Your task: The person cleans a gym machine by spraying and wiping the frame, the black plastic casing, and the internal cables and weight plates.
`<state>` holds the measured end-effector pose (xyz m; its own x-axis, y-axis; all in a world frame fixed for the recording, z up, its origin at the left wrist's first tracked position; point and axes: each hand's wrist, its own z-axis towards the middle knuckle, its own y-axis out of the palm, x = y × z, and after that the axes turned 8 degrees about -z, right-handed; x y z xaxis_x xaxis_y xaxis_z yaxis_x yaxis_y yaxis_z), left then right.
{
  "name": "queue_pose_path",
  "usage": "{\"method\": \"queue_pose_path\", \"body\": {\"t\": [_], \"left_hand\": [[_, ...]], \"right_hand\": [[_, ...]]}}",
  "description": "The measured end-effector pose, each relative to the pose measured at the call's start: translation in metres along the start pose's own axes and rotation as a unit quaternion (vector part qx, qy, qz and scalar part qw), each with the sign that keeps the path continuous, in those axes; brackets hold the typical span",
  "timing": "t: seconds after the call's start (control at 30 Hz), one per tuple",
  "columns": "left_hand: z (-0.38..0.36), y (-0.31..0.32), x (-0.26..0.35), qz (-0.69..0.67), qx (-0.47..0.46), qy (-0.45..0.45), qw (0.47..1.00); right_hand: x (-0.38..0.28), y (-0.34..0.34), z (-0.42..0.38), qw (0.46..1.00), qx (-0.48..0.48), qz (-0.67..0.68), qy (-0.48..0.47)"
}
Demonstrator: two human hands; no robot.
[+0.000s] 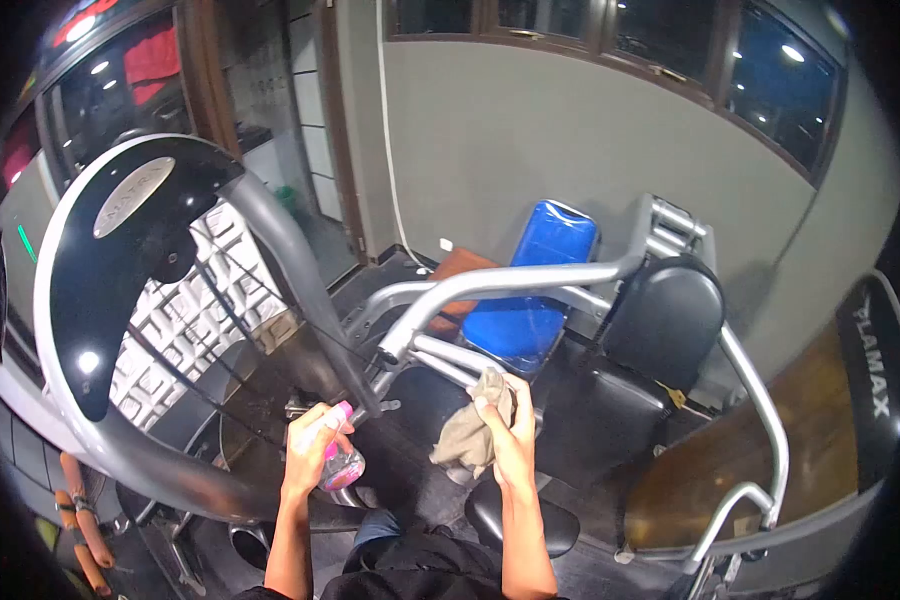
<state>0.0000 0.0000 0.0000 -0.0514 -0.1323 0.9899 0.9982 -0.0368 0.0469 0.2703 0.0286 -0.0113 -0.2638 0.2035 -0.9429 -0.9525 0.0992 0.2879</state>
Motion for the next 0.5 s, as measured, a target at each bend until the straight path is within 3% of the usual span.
{"method": "queue_pose_path", "body": {"t": [0.23, 0.3, 0.5], "left_hand": [[-0.022, -0.020, 0.026, 0.052, 0.120, 0.073, 0.989], [-0.027, -0.029, 0.029, 0.067, 0.133, 0.090, 0.985], [-0.052, -0.045, 0.037, 0.044, 0.205, 0.087, 0.974]], "right_hand": [[0.020, 0.075, 0.028, 0.980, -0.144, 0.112, 0.074], [0.026, 0.100, 0.028, 0.988, -0.147, 0.037, 0.040], [0.061, 0.159, 0.023, 0.960, -0.271, 0.042, 0.058]]}}
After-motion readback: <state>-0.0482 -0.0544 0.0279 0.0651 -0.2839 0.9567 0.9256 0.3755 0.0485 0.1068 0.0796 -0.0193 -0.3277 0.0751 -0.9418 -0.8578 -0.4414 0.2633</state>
